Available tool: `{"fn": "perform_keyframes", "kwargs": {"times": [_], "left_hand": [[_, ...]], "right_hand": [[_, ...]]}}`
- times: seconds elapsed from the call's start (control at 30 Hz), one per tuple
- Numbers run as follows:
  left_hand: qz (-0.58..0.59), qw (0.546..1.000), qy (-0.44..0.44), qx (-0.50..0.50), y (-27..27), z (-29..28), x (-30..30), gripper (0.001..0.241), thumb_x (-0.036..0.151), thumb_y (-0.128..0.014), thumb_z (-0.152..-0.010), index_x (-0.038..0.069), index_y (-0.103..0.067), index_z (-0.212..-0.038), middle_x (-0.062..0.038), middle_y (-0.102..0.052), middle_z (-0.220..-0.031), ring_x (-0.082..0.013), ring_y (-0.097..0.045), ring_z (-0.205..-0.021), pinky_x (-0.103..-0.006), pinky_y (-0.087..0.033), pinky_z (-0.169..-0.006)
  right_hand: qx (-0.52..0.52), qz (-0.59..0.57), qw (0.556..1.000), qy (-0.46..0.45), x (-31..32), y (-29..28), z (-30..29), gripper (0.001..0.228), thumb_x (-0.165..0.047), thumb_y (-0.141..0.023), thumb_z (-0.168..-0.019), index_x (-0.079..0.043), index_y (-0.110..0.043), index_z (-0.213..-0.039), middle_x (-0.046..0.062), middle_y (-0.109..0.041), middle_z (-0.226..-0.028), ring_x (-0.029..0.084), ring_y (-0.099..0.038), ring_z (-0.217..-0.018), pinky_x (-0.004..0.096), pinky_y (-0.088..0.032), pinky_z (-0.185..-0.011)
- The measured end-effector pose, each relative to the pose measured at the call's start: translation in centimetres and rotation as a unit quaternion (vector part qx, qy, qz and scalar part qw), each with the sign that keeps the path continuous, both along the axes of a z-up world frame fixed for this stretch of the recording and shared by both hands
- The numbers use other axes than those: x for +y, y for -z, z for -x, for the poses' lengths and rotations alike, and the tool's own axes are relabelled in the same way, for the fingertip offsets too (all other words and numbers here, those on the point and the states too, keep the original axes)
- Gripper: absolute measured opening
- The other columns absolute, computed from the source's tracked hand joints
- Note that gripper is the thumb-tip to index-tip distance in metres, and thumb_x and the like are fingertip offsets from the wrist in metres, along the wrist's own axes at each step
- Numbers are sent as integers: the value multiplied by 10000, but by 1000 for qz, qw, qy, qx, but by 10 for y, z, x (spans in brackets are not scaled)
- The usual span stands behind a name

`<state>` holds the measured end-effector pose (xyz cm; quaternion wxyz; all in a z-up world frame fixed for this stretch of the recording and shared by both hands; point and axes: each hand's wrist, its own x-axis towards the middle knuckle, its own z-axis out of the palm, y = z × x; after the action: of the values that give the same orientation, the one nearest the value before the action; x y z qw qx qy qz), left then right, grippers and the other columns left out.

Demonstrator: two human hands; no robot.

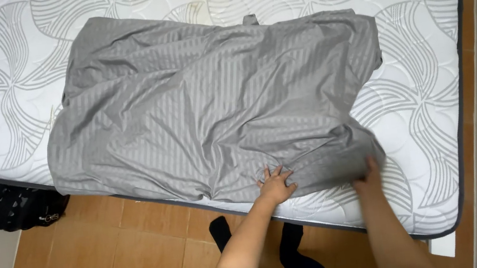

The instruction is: The person folds a grey sheet on a mattress and places it on a clothing rack. The person then wipes the mattress surface with a dark cloth and a rainbow duster before unfolding a pink sheet on the mattress.

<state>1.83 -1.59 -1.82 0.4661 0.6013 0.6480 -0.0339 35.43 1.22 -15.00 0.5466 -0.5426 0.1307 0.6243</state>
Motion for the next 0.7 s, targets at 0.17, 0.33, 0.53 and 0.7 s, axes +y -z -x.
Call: {"fn": "perform_keyframes", "kwargs": {"times": [0.17, 0.33, 0.53, 0.7], "left_hand": [[-6, 999, -22, -44, -10, -25, -11, 660, 457, -691, -884, 259, -533, -1493, -95, -435, -1590, -380, -327, -1497, -601, -262, -1196], [-183, 953, -75, -228, -112, -49, 0, 881, 247, -836, -761, 177, -405, -1526, -230, -314, -1599, -433, -374, -1407, -465, -385, -1113], [-265, 884, -237, -303, -129, -9, 26, 769, -23, -719, -770, 199, -516, -1477, -190, -638, -1387, -366, -615, -1301, -409, -519, -1031], [-439, 799, -334, -239, -99, 64, 21, 621, -139, -611, -785, 106, -616, -1356, -197, -716, -1297, -347, -679, -1255, -359, -507, -1060]], "right_hand": [[-72, 140, 987, 16, -36, -55, -31, 505, -397, -622, -934, -250, -542, -1410, 47, -560, -1425, 298, -505, -1320, 558, -356, -1121], [-38, -107, 987, -112, -3, -77, 20, 380, -185, -654, -975, -36, -552, -1310, 133, -607, -1291, 325, -597, -1175, 501, -521, -975], [51, -239, 886, -395, 37, -170, 119, 441, -205, -623, -983, -37, -544, -1383, 91, -687, -1240, 201, -666, -1095, 376, -578, -907], [-145, -48, 949, -275, 88, -158, 141, 772, -526, -631, -921, -198, -329, -1551, 122, -416, -1509, 362, -524, -1250, 553, -508, -960]]}}
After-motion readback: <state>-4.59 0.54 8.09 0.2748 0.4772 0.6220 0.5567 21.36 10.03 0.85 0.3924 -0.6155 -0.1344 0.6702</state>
